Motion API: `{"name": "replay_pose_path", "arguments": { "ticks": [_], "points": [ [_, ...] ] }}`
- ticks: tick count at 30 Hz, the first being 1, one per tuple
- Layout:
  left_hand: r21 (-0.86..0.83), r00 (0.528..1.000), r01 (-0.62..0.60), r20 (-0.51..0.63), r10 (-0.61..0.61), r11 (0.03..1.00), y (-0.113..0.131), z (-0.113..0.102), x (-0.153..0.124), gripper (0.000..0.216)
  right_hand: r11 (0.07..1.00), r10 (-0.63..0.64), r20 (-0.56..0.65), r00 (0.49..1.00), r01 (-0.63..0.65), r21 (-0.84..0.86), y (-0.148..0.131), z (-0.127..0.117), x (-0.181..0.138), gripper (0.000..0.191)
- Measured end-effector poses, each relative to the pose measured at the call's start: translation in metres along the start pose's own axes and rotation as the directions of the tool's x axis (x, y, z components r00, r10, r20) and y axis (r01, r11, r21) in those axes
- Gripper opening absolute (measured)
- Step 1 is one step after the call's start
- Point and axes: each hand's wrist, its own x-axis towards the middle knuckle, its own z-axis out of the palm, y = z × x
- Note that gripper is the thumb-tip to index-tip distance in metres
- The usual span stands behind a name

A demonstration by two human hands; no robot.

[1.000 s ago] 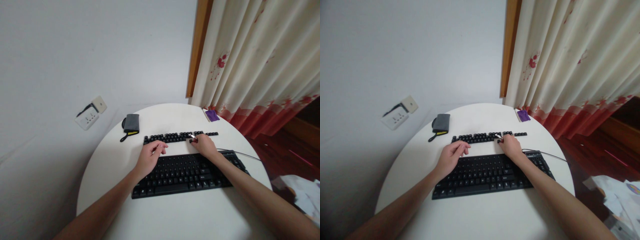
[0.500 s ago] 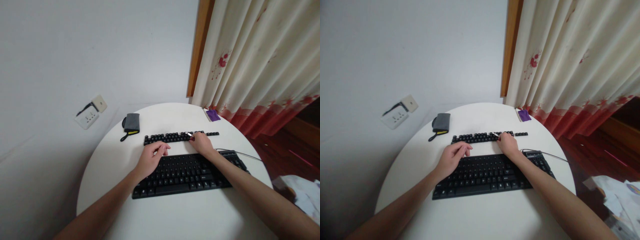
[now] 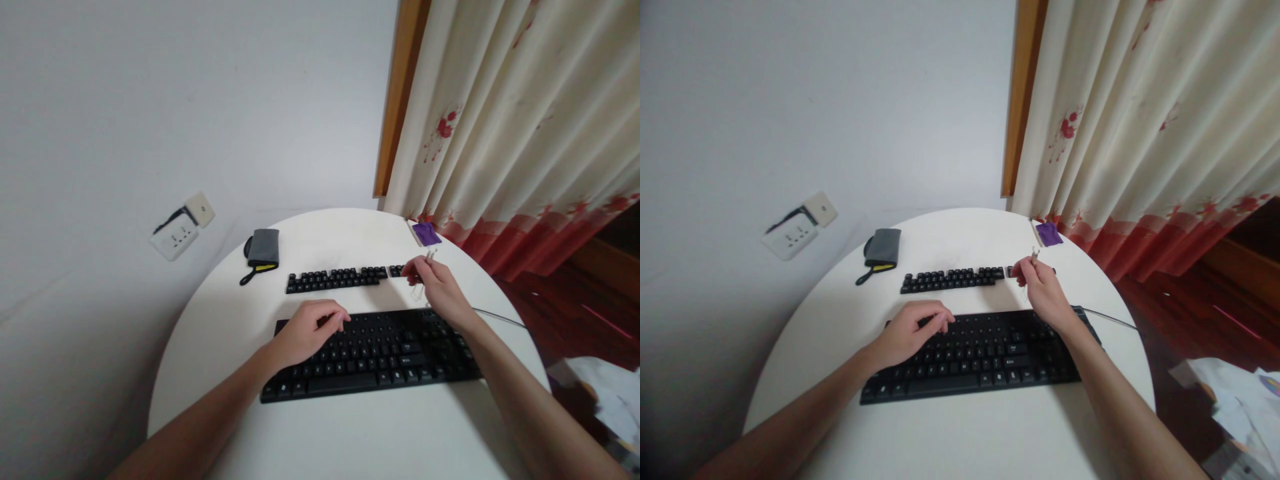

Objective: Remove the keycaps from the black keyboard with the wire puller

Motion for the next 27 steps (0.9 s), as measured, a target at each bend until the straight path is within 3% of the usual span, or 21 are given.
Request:
{"name": "replay_pose_path", "arguments": {
  "ticks": [5, 8, 13, 22, 25, 27],
  "points": [
    [0.053, 0.999, 0.019, 0.030, -0.021, 0.998, -0.003, 0.003, 0.002, 0.027, 0.991, -0.016, 0.042, 0.999, 0.021, -0.135, -0.006, -0.021, -0.013, 0.042],
    [0.075, 0.998, 0.044, 0.035, -0.047, 0.996, -0.004, 0.004, 0.005, 0.026, 0.988, 0.044, 0.177, 0.983, -0.017, -0.156, -0.005, -0.030, -0.015, 0.032],
    [0.091, 0.997, 0.053, 0.057, -0.058, 0.994, -0.007, 0.006, 0.007, 0.026, 0.982, 0.151, 0.426, 0.892, -0.086, -0.169, -0.004, -0.039, -0.018, 0.025],
    [0.114, 0.996, 0.053, 0.072, -0.061, 0.992, -0.008, 0.006, 0.008, 0.025, 0.956, 0.293, 0.486, 0.823, -0.267, -0.125, -0.008, -0.032, -0.027, 0.016],
    [0.113, 0.996, 0.049, 0.074, -0.058, 0.992, -0.008, 0.007, 0.008, 0.026, 0.938, 0.322, 0.567, 0.758, -0.336, -0.083, -0.005, -0.031, -0.027, 0.017],
    [0.111, 0.996, 0.048, 0.073, -0.056, 0.993, -0.007, 0.007, 0.008, 0.026, 0.931, 0.324, 0.587, 0.742, -0.359, -0.061, -0.002, -0.032, -0.027, 0.017]
  ]
}}
